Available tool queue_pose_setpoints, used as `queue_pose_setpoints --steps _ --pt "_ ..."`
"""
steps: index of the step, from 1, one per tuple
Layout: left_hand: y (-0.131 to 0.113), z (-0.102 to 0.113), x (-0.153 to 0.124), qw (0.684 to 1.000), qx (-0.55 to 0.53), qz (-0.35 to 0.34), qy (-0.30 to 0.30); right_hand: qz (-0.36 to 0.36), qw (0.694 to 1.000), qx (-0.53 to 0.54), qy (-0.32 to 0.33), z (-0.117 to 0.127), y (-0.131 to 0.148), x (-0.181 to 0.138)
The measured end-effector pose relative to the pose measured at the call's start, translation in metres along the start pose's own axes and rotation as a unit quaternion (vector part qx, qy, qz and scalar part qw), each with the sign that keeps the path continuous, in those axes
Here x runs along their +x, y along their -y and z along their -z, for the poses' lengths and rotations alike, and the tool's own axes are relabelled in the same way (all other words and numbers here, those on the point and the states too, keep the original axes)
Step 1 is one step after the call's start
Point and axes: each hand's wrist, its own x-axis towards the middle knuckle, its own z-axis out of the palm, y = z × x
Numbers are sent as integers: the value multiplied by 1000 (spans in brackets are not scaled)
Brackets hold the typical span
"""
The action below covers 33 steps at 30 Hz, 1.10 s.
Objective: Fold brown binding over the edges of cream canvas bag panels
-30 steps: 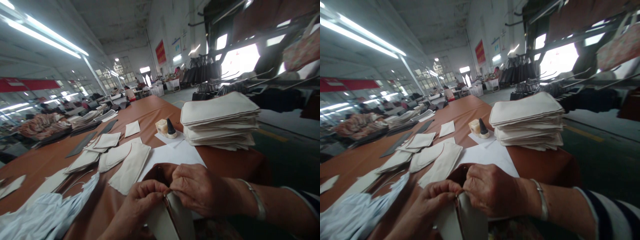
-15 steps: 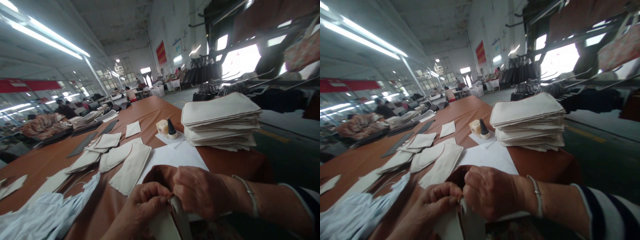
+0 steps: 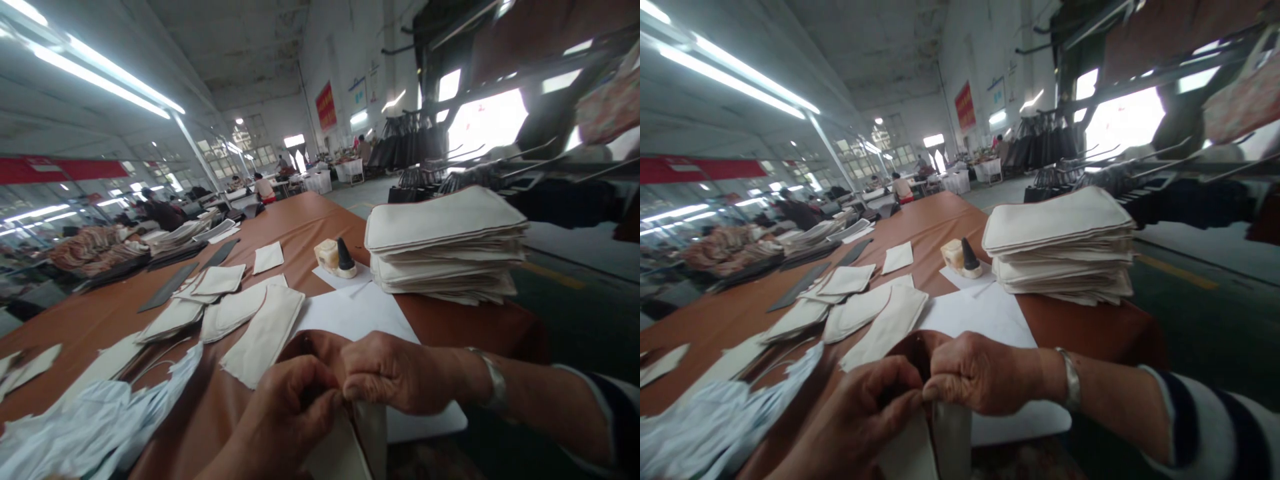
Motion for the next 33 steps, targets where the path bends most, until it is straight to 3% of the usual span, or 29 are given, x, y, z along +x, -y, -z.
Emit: queue_pose_setpoints --steps 2,6,10,14,17,21,29,33 --pt "-2 0 0 1000 27 -13 -5 -20 999 41 -4 -3 -8 -2" --pt "1 -2 1 999 -46 -13 18 -64 993 98 16 -2 -6 -1" --pt "12 -1 1 997 -73 -14 18 -70 990 119 -12 -1 -1 2" --pt "24 3 -2 995 -74 -64 -7 -160 971 179 -12 -3 -5 -2" --pt "29 2 -4 988 1 -147 -41 -198 954 224 -19 -5 -7 -4" --pt "30 0 -4 953 135 -252 -100 -208 948 236 -37 -6 -5 -3" --pt "29 3 -3 915 248 -305 -85 -198 954 220 -35 -7 -2 -1" --pt "27 -4 -5 844 387 -353 -118 -213 952 217 -35 -8 0 -1"
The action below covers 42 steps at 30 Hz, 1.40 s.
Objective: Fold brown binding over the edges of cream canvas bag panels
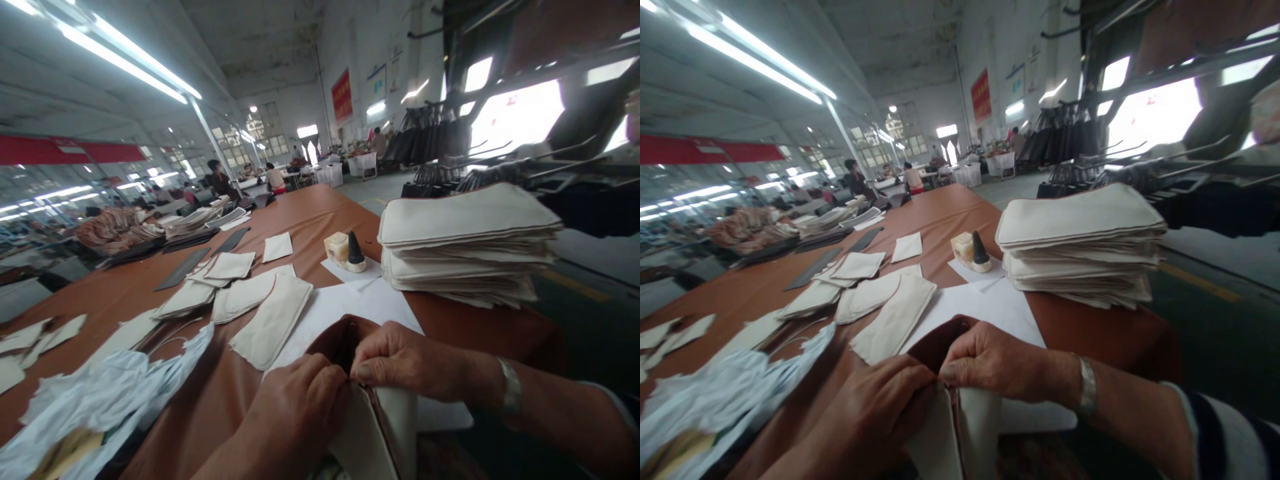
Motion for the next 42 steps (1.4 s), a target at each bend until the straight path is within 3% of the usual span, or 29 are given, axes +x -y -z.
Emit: queue_pose_setpoints --steps 3,6,10,13,17,23,26,29,32,34,39,42 --pt "-7 -8 1 993 110 -35 20 -21 1000 20 -8 -1 -1 0" --pt "-10 -17 0 987 155 -25 22 -39 999 29 -14 0 -5 1" --pt "-6 -21 -6 986 163 11 -33 -3 996 -93 -11 4 -13 -1" --pt "-2 -18 -13 994 62 67 -54 29 985 -168 -18 5 -17 -5" --pt "1 -15 -12 982 -145 124 -12 28 992 -121 -7 4 -17 -8" --pt "-1 -18 -1 949 -248 193 38 65 985 -160 -4 1 -16 -5" --pt "-3 -22 -2 969 -177 169 31 59 985 -164 -2 1 -16 -5" --pt "-6 -26 -5 998 7 65 21 47 986 -161 -2 0 -18 -4" --pt "-13 -31 -7 987 162 -12 4 38 986 -160 1 -1 -21 -2" --pt "-17 -35 -7 977 213 -25 -3 39 984 -174 -5 -2 -22 -1" --pt "-14 -36 -14 983 182 1 -26 9 986 -167 -16 1 -21 -5" --pt "-8 -28 -16 995 9 98 -24 -17 992 -123 -10 4 -20 -8"
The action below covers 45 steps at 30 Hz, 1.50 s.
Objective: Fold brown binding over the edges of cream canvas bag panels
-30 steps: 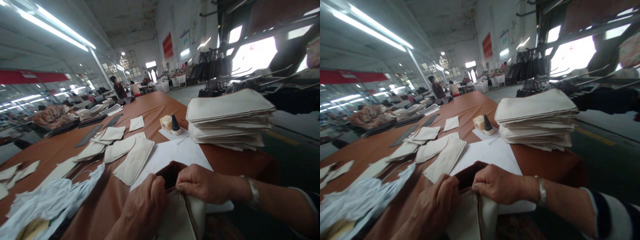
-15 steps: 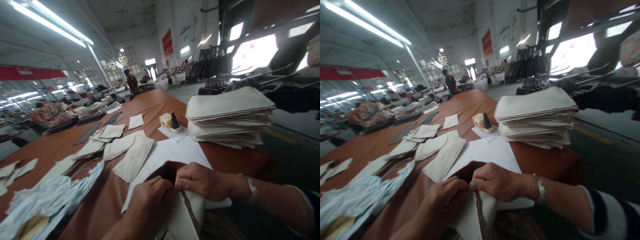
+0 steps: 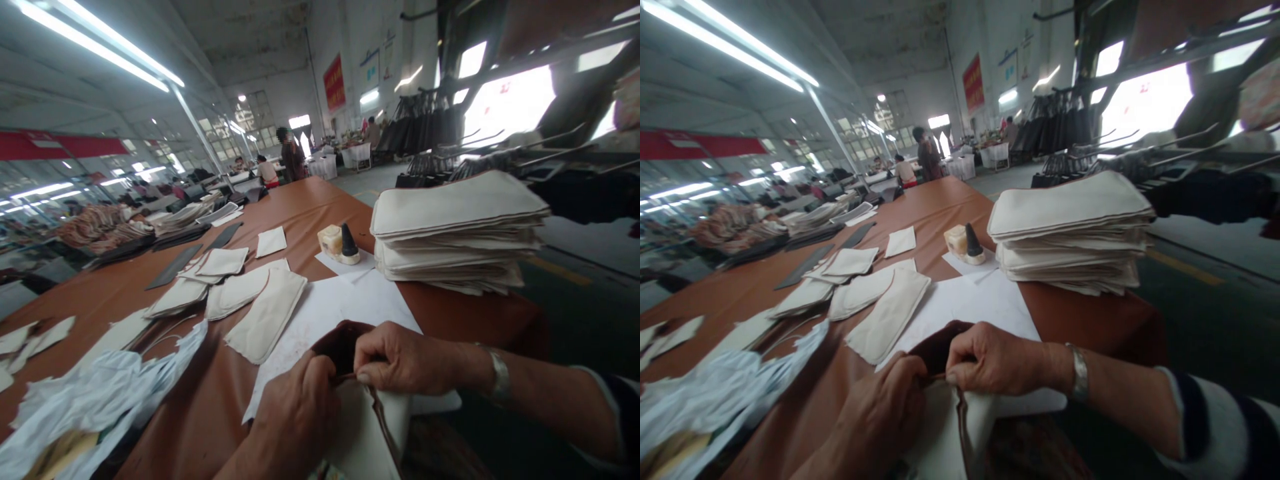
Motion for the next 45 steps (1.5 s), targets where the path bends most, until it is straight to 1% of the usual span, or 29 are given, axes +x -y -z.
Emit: queue_pose_setpoints --steps 1,2,3,5,7,9,10,11,12,15,17,19,21,24,28,30,34,36,37,38,39,40,41,42,43,44,45 --pt "1 4 1 995 -87 51 24 -2 1000 13 2 0 0 -1" --pt "2 7 3 976 -180 108 53 -2 1000 25 5 0 0 -2" --pt "3 10 5 947 -266 161 86 1 999 34 7 0 0 -2" --pt "4 12 9 871 -397 252 141 10 999 41 12 0 -1 -2" --pt "6 9 12 796 -486 313 179 19 999 44 17 1 -2 -2" --pt "7 2 13 727 -553 356 196 28 998 48 21 1 -5 -2" --pt "7 -1 12 698 -578 374 199 33 998 52 21 2 -6 -2" --pt "7 -4 12 676 -594 388 198 39 997 58 19 2 -7 -1" --pt "7 -6 11 662 -603 402 194 42 997 65 19 2 -8 -1" --pt "3 -9 9 639 -619 428 158 46 994 95 26 2 -10 0" --pt "1 -8 9 619 -640 435 137 43 992 114 35 3 -10 0" --pt "-1 -6 10 605 -652 436 135 37 991 124 41 4 -10 1" --pt "-2 -3 12 609 -652 428 147 34 990 129 44 4 -10 0" --pt "-3 1 16 629 -638 413 162 50 991 121 37 4 -10 0" --pt "-5 -2 17 677 -579 423 168 69 991 102 43 5 -7 0" --pt "-4 -7 15 692 -573 404 171 79 991 96 56 6 -6 0" --pt "3 -8 8 694 -597 361 181 88 987 114 71 9 -5 0" --pt "11 -2 6 697 -590 349 211 77 987 121 76 12 -7 -2" --pt "16 4 6 704 -575 347 231 72 987 121 74 15 -8 -3" --pt "21 10 6 719 -550 341 253 67 988 118 69 20 -9 -4" --pt "27 16 6 747 -509 328 274 63 990 112 62 26 -10 -6" --pt "33 21 6 786 -456 302 288 57 992 96 55 34 -12 -8" --pt "37 24 5 834 -390 262 289 50 995 65 51 43 -12 -10" --pt "40 26 5 886 -314 207 270 42 998 17 54 53 -12 -12" --pt "41 26 4 932 -237 143 233 36 997 -44 58 62 -11 -13" --pt "39 22 4 966 -164 76 184 34 991 -111 60 70 -9 -14" --pt "35 17 5 987 -97 12 131 36 983 -171 56 75 -5 -12"
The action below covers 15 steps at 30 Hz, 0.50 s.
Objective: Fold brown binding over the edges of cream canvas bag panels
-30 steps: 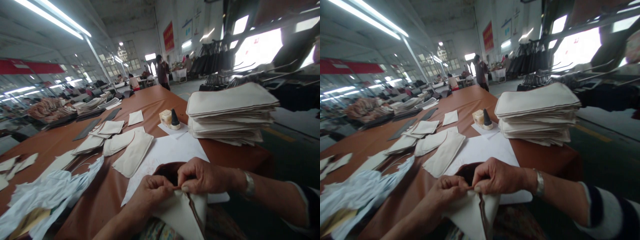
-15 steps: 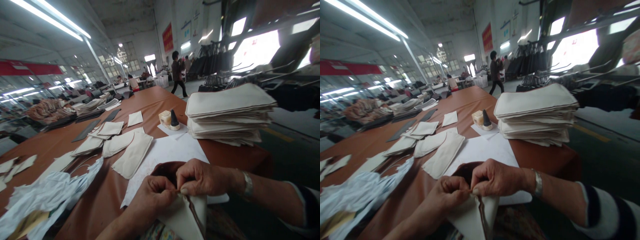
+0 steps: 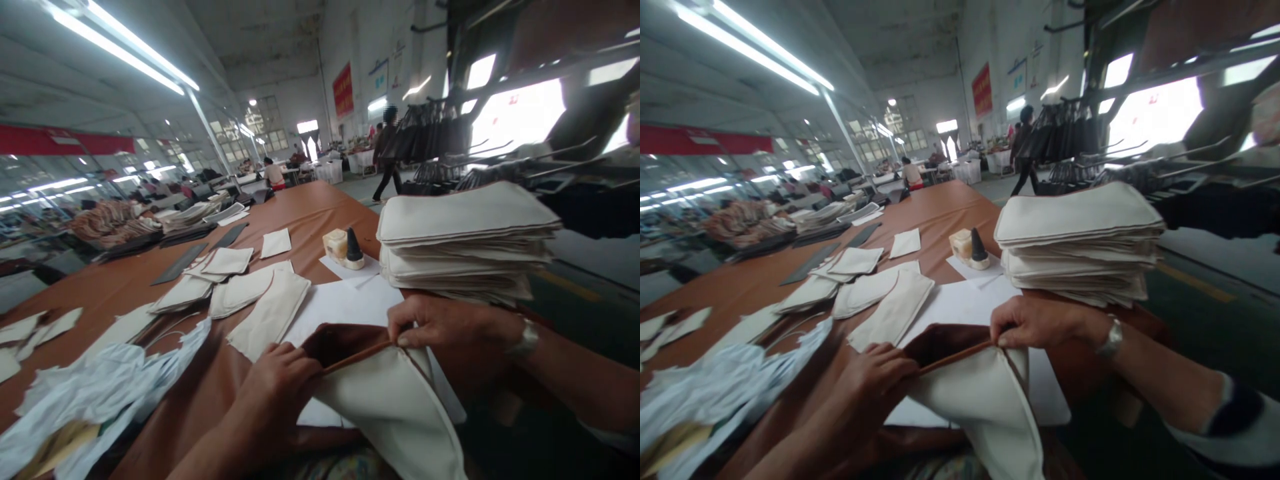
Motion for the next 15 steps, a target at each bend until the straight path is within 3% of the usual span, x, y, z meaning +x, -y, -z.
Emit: queue_pose_setpoints --steps 2,5,8,10,13,15 --pt "-12 -17 7 983 122 -112 -83 1 999 -36 -19 5 7 7" --pt "-35 -47 21 940 224 -227 -123 -28 997 71 -5 -11 16 28" --pt "-50 -75 29 926 254 -257 -111 -77 979 175 64 -44 8 52" --pt "-55 -88 31 918 263 -269 -124 -98 960 257 52 -67 -1 64" --pt "-60 -83 29 913 206 -305 -175 -96 935 342 1 -88 -5 70" --pt "-57 -55 27 937 113 -278 -181 -57 932 358 8 -85 6 67"
